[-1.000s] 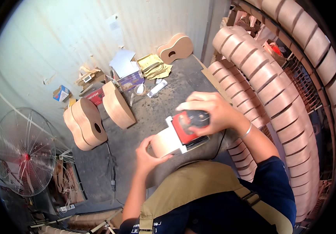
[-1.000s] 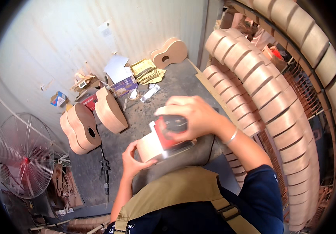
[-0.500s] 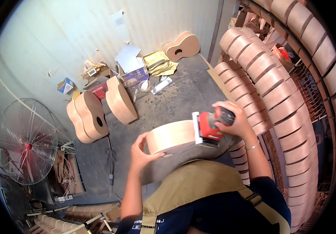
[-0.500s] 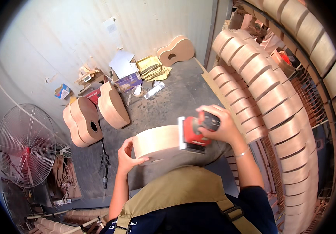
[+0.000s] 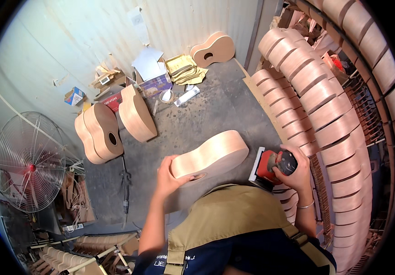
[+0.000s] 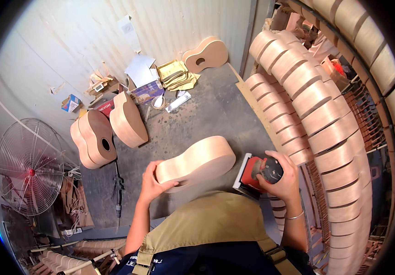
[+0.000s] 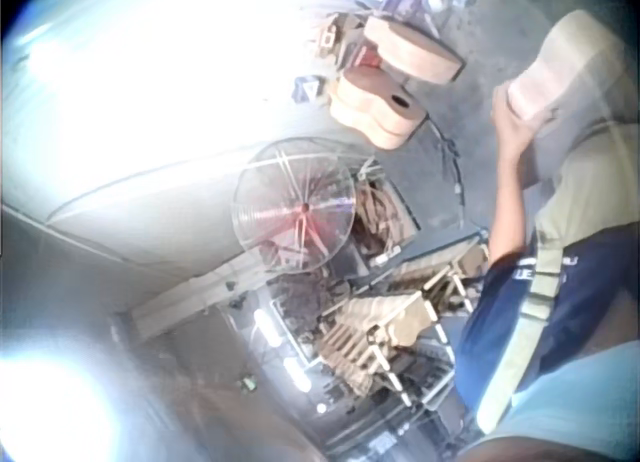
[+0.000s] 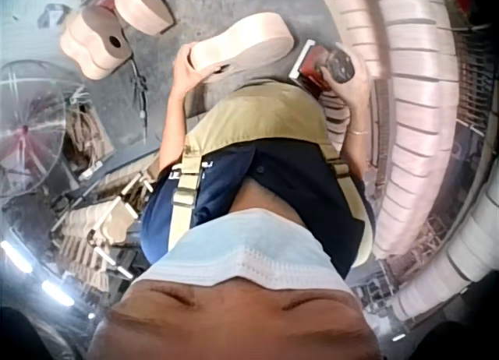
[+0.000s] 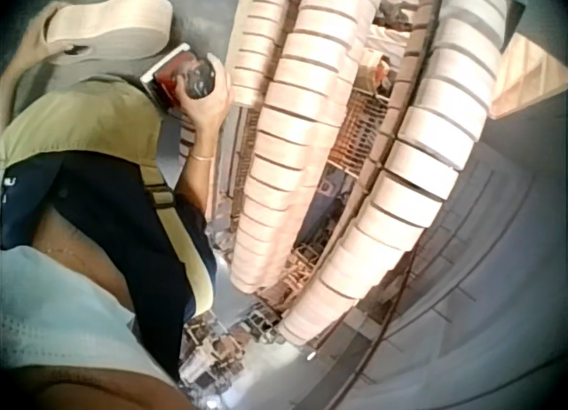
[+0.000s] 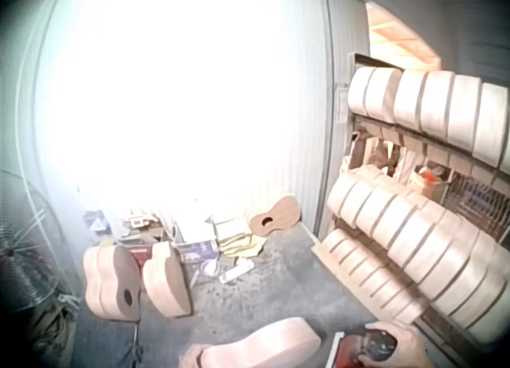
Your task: The person uses a handheld electric sander to smooth the surface of unfinished wooden guitar bodies. They systematically sand the top and bottom curves of the instrument, rotating it to access different areas, and then place the finished piece on a stack of similar bodies.
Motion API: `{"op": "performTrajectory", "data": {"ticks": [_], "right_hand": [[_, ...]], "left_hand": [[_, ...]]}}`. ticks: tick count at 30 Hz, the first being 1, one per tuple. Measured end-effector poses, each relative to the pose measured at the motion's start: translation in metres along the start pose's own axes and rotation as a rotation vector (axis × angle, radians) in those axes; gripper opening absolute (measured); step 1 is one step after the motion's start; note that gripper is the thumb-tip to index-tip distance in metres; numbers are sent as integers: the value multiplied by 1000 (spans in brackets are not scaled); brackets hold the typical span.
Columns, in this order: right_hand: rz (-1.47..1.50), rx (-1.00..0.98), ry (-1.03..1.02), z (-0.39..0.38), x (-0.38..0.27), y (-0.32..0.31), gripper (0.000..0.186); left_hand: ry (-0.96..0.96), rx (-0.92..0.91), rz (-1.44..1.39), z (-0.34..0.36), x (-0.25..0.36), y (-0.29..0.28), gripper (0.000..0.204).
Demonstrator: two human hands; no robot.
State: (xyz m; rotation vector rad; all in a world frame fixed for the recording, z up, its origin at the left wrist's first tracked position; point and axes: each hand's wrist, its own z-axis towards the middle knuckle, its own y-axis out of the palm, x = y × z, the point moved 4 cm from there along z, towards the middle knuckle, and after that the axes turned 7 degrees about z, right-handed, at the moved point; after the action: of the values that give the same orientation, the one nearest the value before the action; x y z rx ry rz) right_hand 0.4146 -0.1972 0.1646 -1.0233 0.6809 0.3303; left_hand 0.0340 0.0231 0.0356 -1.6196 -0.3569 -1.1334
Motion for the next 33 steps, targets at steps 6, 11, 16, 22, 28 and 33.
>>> {"op": "performTrajectory", "data": {"ticks": [6,11,16,22,28,33], "right_hand": [[160,-90,-161,40,-40,22,64],[220,-252,-391,81,-65,65,58],[247,-348,-442,88,-59,86,52],[237,-374,-464,90,-64,89,49],[256,-374,-451,88,-63,93,48],[229,-391,-479,88,-67,90,48]], "left_hand": [[224,-11,145,12,83,-41,79],[366,-87,333,18,110,-17,80],[387,-84,404,13,113,-9,80],[410,-54,431,11,111,-11,82],[424,-42,442,10,107,-12,85],[408,-35,451,8,105,-11,87]]}}
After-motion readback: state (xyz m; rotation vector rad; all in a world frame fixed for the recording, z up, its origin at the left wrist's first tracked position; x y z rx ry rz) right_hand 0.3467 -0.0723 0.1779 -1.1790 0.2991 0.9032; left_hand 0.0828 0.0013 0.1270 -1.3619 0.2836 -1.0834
